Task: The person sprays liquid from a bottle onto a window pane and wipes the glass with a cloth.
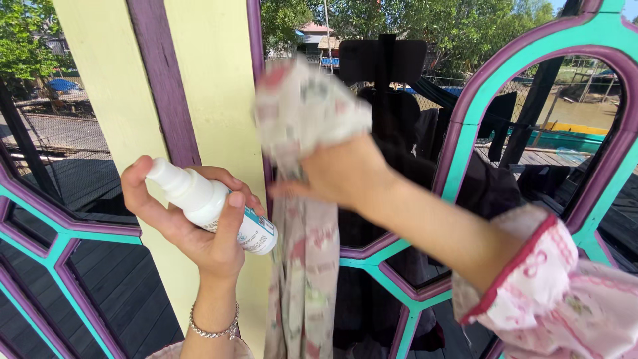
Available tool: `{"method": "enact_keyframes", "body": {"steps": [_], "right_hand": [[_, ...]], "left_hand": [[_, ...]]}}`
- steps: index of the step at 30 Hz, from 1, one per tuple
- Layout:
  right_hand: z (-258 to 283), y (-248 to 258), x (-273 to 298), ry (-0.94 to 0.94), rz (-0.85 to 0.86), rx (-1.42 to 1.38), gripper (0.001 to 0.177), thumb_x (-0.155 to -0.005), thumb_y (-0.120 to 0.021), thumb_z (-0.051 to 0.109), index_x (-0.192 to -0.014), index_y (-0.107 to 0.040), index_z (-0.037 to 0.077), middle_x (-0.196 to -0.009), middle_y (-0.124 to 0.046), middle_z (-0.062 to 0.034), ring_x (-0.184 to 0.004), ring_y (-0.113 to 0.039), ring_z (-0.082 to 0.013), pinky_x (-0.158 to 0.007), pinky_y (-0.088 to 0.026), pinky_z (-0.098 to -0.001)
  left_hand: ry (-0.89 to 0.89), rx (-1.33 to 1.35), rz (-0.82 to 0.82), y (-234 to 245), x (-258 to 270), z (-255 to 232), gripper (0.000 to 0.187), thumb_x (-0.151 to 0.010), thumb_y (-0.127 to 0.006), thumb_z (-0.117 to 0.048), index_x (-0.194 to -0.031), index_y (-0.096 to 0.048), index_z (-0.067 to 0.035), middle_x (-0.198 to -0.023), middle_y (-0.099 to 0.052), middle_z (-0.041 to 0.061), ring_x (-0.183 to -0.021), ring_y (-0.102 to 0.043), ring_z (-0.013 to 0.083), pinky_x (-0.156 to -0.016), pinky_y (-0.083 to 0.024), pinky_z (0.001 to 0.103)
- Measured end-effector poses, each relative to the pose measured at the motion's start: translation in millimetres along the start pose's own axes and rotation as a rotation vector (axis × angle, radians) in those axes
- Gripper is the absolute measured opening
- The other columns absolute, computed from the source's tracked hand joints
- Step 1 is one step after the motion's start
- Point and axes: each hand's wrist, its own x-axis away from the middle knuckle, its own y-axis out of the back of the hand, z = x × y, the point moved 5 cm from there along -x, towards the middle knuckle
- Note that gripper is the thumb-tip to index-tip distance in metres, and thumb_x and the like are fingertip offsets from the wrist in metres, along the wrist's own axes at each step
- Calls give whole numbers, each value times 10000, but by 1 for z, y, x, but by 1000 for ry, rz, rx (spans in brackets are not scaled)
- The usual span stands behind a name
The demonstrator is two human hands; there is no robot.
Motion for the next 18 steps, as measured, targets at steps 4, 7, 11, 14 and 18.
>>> {"method": "enact_keyframes", "body": {"steps": [4,7,11,14,18], "right_hand": [[44,-21,72,-29,147,-220,1021,-714,-663,788,-1454,-509,103,-1460,-522,-201,-1350,-498,-417,-1027,-431,-541],[43,-29,84,-30,142,-199,908,-772,-674,728,-1434,-548,118,-1430,-557,-162,-1312,-532,-377,-988,-472,-509],[12,-25,54,-47,258,-170,746,-730,-704,525,-1349,-617,119,-1302,-633,-150,-1117,-602,-351,-858,-493,-526],[-25,3,5,25,-103,59,604,-768,-648,419,-1310,-635,154,-1274,-660,-143,-1156,-633,-347,-959,-506,-510],[-84,17,-52,36,-175,243,388,-887,-605,383,-1139,-741,121,-1004,-740,-153,-880,-702,-354,-744,-515,-555]], "left_hand": [[11,-10,13,0,-3,0,760,-1031,-666,56,-1509,-167,-261,-858,-629,145,-633,-652,219,-625,-592,357],[3,-1,29,-6,-1,2,776,-1076,-676,72,-1556,-167,-264,-890,-628,150,-666,-645,219,-641,-577,341],[-13,2,61,-20,0,5,764,-1075,-679,63,-1552,-174,-255,-885,-639,150,-653,-657,208,-626,-585,332],[0,-2,72,-29,2,6,767,-1061,-685,55,-1544,-175,-252,-891,-640,151,-645,-651,199,-605,-590,326],[13,-20,90,-37,7,7,751,-1058,-689,46,-1534,-188,-248,-907,-650,159,-633,-650,189,-593,-579,312]]}}
